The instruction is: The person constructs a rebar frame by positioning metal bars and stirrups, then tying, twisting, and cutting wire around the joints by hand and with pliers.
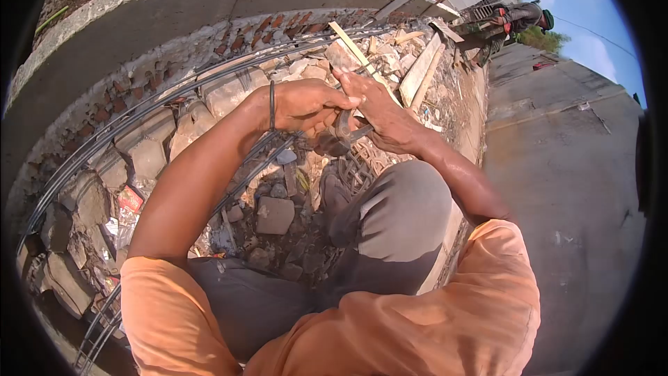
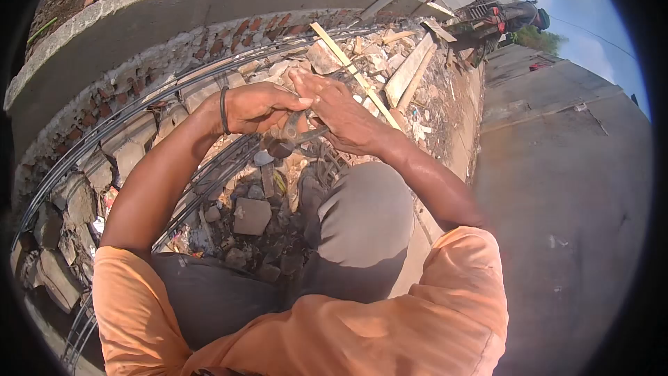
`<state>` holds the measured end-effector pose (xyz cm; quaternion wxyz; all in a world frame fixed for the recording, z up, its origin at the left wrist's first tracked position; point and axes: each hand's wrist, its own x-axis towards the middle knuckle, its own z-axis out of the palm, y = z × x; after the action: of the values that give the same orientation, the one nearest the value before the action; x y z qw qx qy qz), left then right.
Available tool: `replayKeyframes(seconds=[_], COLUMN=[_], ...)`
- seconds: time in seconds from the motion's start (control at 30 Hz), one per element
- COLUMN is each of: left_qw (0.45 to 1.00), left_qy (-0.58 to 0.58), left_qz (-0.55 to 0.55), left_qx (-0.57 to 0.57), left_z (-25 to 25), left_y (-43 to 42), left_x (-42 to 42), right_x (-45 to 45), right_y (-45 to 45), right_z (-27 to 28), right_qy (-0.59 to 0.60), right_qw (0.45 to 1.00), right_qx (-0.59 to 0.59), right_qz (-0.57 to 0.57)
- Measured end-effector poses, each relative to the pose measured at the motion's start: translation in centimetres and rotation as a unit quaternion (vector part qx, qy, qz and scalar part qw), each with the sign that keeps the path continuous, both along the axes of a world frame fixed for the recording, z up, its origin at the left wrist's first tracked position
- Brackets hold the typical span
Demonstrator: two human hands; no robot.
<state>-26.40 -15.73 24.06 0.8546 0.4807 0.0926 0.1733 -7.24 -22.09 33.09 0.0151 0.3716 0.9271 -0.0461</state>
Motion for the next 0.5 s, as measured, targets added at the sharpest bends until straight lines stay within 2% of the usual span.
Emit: replayKeyframes(seconds=[0.03,0.07,0.1,0.17,0.2,0.23,0.27,0.3,0.37,0.4,0.43,0.47,0.5], left_qw=[1.0,0.999,0.998,0.991,0.972,0.957,0.939,0.917,0.8,0.792,0.79,0.787,0.784], left_qy=[-0.02,-0.013,-0.007,0.131,0.221,0.264,0.308,0.353,0.469,0.479,0.472,0.465,0.456], left_qz=[0.012,-0.019,-0.046,0.009,0.076,0.103,0.129,0.153,0.103,0.162,0.162,0.164,0.166], left_qx=[-0.015,-0.027,-0.034,0.008,0.036,0.06,0.082,0.105,0.36,0.342,0.357,0.371,0.386], left_z=[0.1,0.6,0.6,-1.8,-2.1,-3.7,-6.3,-8.6,-11.5,-11.9,-12.6,-13.8,-14.6], left_y=[-0.9,-1.0,-0.4,0.4,0.0,0.1,0.3,0.3,-0.5,-2.1,-3.0,-3.9,-4.6], left_x=[0.2,-0.4,-1.0,-0.3,-0.5,-0.4,0.0,0.2,-0.2,-0.2,-0.2,-0.2,-0.2], right_x=[0.3,0.0,0.0,2.3,4.2,5.6,5.7,7.7,12.4,10.7,9.0,9.1,9.4], right_y=[-0.1,-0.3,0.1,0.0,0.0,0.2,0.2,0.1,0.0,-0.3,-0.6,-0.8,-1.2], right_z=[-0.2,0.3,0.2,-3.1,-4.7,-5.8,-5.8,-7.8,-13.0,-12.1,-11.1,-11.8,-13.0], right_qy=[0.028,0.036,0.034,0.218,0.186,0.149,0.06,0.055,0.043,-0.014,-0.072,-0.069,-0.103], right_qw=[0.997,0.974,0.927,0.879,0.874,0.87,0.833,0.836,0.861,0.861,0.858,0.873,0.904], right_qx=[-0.068,-0.181,-0.287,-0.325,-0.334,-0.341,-0.368,-0.357,-0.345,-0.352,-0.356,-0.355,-0.296], right_qz=[-0.011,-0.13,-0.24,-0.272,-0.3,-0.325,-0.408,-0.412,-0.371,-0.367,-0.362,-0.326,-0.29])
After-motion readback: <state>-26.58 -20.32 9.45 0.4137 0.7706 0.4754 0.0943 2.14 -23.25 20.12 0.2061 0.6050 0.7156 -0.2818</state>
